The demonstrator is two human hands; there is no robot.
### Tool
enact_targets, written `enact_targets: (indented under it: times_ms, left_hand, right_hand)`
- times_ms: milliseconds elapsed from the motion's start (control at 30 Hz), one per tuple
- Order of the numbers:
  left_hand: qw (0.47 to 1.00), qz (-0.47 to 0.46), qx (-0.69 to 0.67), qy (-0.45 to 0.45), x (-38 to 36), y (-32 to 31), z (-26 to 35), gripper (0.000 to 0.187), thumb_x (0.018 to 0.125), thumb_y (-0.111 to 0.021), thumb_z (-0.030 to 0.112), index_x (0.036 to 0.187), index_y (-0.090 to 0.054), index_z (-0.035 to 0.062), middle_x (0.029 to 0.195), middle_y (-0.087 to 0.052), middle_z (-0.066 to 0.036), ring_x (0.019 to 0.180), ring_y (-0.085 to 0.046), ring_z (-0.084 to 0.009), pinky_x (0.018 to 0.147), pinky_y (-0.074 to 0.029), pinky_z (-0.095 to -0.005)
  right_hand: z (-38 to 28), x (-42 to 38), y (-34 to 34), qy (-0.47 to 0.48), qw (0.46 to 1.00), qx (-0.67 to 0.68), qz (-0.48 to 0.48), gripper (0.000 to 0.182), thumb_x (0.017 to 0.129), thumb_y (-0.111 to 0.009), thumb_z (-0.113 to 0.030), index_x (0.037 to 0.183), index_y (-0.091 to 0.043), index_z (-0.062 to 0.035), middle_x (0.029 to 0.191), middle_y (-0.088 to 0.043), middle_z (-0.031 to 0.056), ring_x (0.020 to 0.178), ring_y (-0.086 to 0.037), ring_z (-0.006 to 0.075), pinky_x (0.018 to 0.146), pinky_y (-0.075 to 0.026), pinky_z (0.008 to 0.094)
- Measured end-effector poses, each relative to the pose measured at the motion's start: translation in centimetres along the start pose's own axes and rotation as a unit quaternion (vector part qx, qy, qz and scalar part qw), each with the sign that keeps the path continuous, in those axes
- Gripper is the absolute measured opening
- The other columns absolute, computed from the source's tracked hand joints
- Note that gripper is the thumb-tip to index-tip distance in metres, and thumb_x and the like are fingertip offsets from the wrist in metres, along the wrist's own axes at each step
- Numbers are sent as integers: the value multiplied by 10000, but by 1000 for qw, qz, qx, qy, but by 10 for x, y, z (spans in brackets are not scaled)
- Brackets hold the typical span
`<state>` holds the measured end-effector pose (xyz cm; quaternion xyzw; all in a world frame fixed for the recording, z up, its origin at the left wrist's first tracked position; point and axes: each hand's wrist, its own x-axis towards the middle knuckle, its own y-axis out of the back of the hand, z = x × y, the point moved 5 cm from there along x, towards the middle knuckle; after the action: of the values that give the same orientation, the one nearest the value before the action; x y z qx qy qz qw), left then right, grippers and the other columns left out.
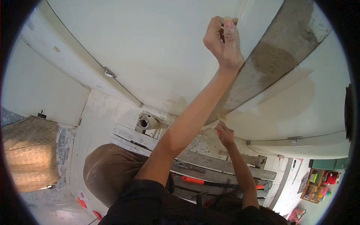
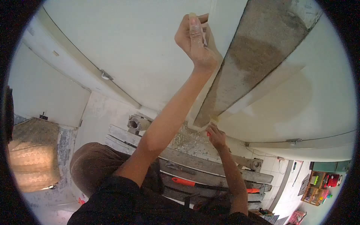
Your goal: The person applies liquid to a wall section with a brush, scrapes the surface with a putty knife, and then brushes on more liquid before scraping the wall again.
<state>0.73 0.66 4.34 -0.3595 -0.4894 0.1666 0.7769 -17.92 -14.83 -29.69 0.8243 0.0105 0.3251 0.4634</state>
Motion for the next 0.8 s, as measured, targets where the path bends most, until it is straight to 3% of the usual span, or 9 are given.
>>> enact_targets:
  times_ms: [67,200,267,367,500,567,633,700,800]
  left_hand:
    - [1000,-4,5,2,-1,1,4,444,1006,-555,334,690,-524,24,603,-363,57,559,-276,-41,524,-195,-250]
    - [1000,8,-18,5,-2,0,-5,451,1007,-554,341,700,-541,11,612,-376,59,562,-276,-37,520,-182,-253]
    - [1000,12,-6,-6,-2,0,-6,457,1008,-552,343,700,-542,7,614,-378,57,569,-281,-38,523,-189,-255]
    - [1000,6,-4,-18,0,1,-1,464,1012,-551,345,703,-546,-1,622,-387,51,587,-298,-41,533,-208,-259]
    - [999,-7,34,-8,-2,2,1,477,1016,-547,350,678,-511,17,631,-385,49,593,-304,-45,538,-220,-262]
    - [999,-1,20,-51,1,-3,-5,473,1018,-545,347,674,-493,27,631,-377,53,579,-287,-42,525,-206,-263]
    - [997,1,17,-73,2,3,-4,470,1020,-543,344,670,-476,38,631,-369,56,564,-270,-38,513,-191,-264]
    - [998,-48,15,-25,-2,6,-8,478,1031,-531,364,721,-502,1,649,-432,-26,574,-398,-103,715,-541,-336]
    - [991,-12,124,-54,-1,4,5,483,1033,-523,376,732,-513,-2,651,-428,-28,586,-401,-104,675,-525,-320]
  right_hand:
    - [35,-31,-47,-162,959,-11,-231,260,795,-699,-55,1035,-630,-129,1142,-677,91,1151,-661,361,782,-598,369]
    - [-10,-2,-20,-83,988,48,-125,197,802,-659,-11,966,-654,-119,1061,-682,57,1082,-689,297,784,-595,414]
    - [-42,35,21,55,997,24,54,258,810,-689,-47,1043,-618,-130,1200,-659,75,1133,-670,330,846,-598,394]
    - [-44,54,16,98,990,24,99,219,828,-673,-64,1032,-616,-119,1137,-675,78,1083,-687,325,864,-597,399]
    - [-28,13,-64,132,988,-34,-78,182,839,-667,-75,1014,-625,-102,1031,-685,107,1020,-702,328,817,-600,424]
    - [52,-19,-100,-175,972,-33,-152,144,866,-653,-96,1008,-631,-89,974,-677,110,930,-710,316,761,-598,418]
    - [46,-16,-106,-143,977,10,-159,149,878,-655,-110,1021,-629,-79,972,-686,115,900,-709,301,731,-594,406]
    - [23,-26,-106,-125,975,48,-179,157,890,-656,-124,1034,-628,-69,971,-694,119,871,-709,285,702,-589,394]
    - [-2,10,-84,-280,928,115,-216,157,926,-656,-140,1045,-618,-46,940,-712,113,834,-716,246,681,-599,362]
